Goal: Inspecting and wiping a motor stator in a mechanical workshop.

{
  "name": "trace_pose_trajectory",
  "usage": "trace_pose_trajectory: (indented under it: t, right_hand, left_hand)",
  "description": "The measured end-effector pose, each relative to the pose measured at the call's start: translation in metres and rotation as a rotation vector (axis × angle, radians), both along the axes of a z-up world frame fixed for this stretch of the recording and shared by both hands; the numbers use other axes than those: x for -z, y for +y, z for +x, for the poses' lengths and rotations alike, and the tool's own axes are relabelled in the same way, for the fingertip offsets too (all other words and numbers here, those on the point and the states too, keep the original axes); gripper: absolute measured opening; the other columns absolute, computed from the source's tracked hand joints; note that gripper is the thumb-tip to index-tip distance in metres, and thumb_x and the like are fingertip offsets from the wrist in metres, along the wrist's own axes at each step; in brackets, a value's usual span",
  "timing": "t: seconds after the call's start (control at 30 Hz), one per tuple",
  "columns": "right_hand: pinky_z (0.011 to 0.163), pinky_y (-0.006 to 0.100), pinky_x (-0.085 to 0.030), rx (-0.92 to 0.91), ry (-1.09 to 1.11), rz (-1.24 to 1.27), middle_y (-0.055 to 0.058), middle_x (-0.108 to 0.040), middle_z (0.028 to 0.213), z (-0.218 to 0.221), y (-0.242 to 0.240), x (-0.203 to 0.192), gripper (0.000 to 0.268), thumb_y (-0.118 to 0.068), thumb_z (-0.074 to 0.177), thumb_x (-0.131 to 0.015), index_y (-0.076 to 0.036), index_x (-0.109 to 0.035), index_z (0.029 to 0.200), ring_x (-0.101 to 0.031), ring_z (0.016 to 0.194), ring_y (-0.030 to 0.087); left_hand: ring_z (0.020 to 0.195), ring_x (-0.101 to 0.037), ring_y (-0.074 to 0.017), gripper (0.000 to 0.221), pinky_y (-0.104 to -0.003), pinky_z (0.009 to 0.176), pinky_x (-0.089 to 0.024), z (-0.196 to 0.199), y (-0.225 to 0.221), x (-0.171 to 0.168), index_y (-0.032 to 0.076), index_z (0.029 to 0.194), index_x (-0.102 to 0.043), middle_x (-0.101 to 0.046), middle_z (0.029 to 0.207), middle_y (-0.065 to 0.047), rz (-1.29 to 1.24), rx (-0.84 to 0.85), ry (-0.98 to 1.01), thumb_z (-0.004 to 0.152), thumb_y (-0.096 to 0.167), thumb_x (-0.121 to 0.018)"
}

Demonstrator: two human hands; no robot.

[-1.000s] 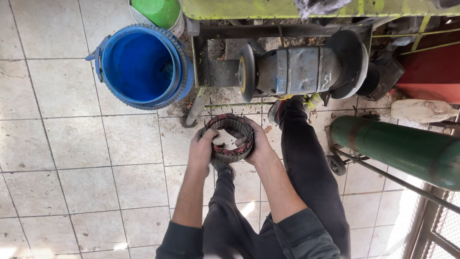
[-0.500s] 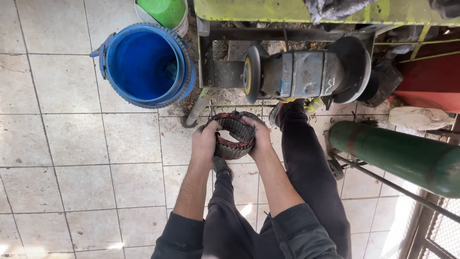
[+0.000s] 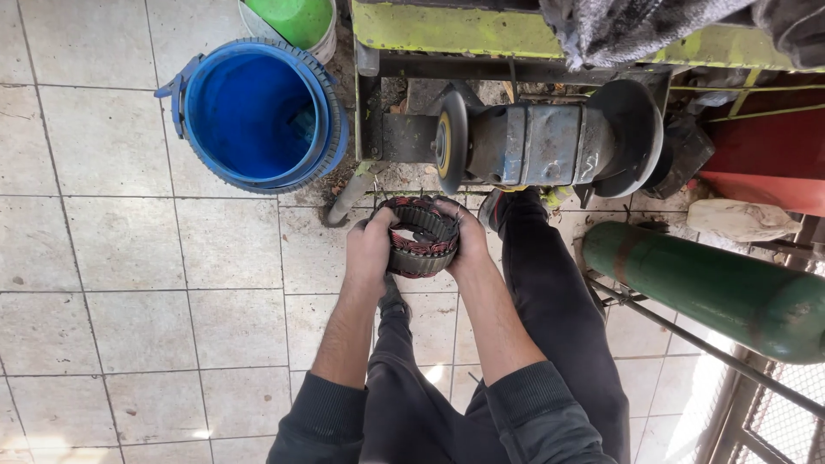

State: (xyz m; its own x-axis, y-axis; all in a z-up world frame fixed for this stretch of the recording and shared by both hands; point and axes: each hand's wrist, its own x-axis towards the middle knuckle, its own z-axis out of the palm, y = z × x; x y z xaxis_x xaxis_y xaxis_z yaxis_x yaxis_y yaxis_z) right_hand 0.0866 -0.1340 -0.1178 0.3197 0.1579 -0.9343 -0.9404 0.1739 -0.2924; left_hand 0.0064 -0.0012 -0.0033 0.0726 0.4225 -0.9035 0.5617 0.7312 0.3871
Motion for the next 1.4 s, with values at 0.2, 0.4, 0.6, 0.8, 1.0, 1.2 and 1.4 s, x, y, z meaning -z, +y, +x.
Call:
trace_pose_trajectory:
  t: [0.2, 0.4, 0.6, 0.8, 1.0, 1.2, 1.4]
  right_hand:
    - [0.095, 0.052, -0.057, 0.022, 0.025, 0.018, 0.019, -0.073, 0.11, 0.004, 0.0, 0.012, 0.043, -0.017, 0.077, -0.082, -0.006, -0.073, 0.117, -0.072, 0.101, 0.035]
    - [0.097, 0.05, -0.056, 0.045, 0.024, 0.023, 0.019, -0.073, 0.11, 0.005, 0.001, 0.011, 0.044, -0.018, 0.077, -0.081, -0.004, -0.073, 0.117, -0.071, 0.102, 0.035]
    - [0.095, 0.049, -0.056, 0.084, 0.007, 0.019, 0.019, -0.073, 0.105, 0.003, 0.004, 0.002, 0.038, -0.016, 0.077, -0.081, -0.003, -0.072, 0.112, -0.072, 0.098, 0.034]
    - [0.089, 0.049, -0.059, 0.146, -0.046, -0.008, 0.019, -0.073, 0.1, -0.001, 0.01, -0.009, 0.033, -0.013, 0.076, -0.081, -0.003, -0.072, 0.106, -0.073, 0.093, 0.034]
    - [0.079, 0.054, -0.061, 0.194, -0.139, -0.088, 0.02, -0.073, 0.091, -0.004, 0.011, -0.011, 0.025, -0.009, 0.073, -0.083, -0.004, -0.071, 0.095, -0.075, 0.084, 0.035]
    - [0.08, 0.056, -0.059, 0.148, -0.157, -0.108, 0.02, -0.073, 0.095, -0.008, 0.014, -0.013, 0.029, -0.013, 0.073, -0.083, -0.005, -0.07, 0.098, -0.075, 0.086, 0.034]
    - [0.084, 0.053, -0.06, 0.127, -0.164, -0.099, 0.015, -0.07, 0.094, -0.019, 0.005, -0.027, 0.028, -0.02, 0.078, -0.078, -0.005, -0.069, 0.099, -0.074, 0.086, 0.03]
  left_hand:
    - [0.074, -0.065, -0.0237, 0.041, -0.04, 0.06, -0.056, 0.003, 0.009, 0.022, -0.002, 0.094, -0.068, -0.06, 0.079, -0.014, 0.011, 0.01, -0.036, 0.069, 0.03, -0.068]
    - [0.077, -0.066, -0.0237, 0.041, -0.042, 0.061, -0.056, 0.006, 0.013, 0.023, -0.002, 0.091, -0.07, -0.063, 0.08, -0.015, 0.02, 0.046, -0.018, 0.068, 0.031, -0.07]
    - [0.065, -0.068, -0.0265, 0.035, -0.043, 0.05, -0.058, 0.001, 0.016, 0.037, -0.003, 0.087, -0.066, -0.059, 0.073, -0.016, 0.004, 0.003, -0.055, 0.068, 0.026, -0.069]
    - [0.061, -0.065, -0.0256, 0.032, -0.044, 0.048, -0.058, 0.002, 0.019, 0.042, -0.004, 0.084, -0.066, -0.057, 0.07, -0.015, 0.005, 0.009, -0.078, 0.068, 0.024, -0.068]
    - [0.08, -0.061, -0.0232, 0.036, -0.042, 0.065, -0.052, 0.013, 0.022, 0.004, -0.001, 0.083, -0.07, -0.058, 0.078, -0.013, 0.039, 0.124, -0.019, 0.065, 0.03, -0.066]
    - [0.084, -0.061, -0.0217, 0.036, -0.039, 0.069, -0.051, 0.015, 0.022, -0.007, 0.0, 0.083, -0.071, -0.053, 0.077, -0.008, 0.028, 0.145, 0.001, 0.064, 0.031, -0.065]
    - [0.069, -0.063, -0.0279, 0.038, -0.043, 0.051, -0.05, -0.016, 0.006, 0.045, -0.004, 0.091, -0.065, -0.053, 0.075, -0.014, -0.067, 0.0, -0.036, 0.066, 0.024, -0.065]
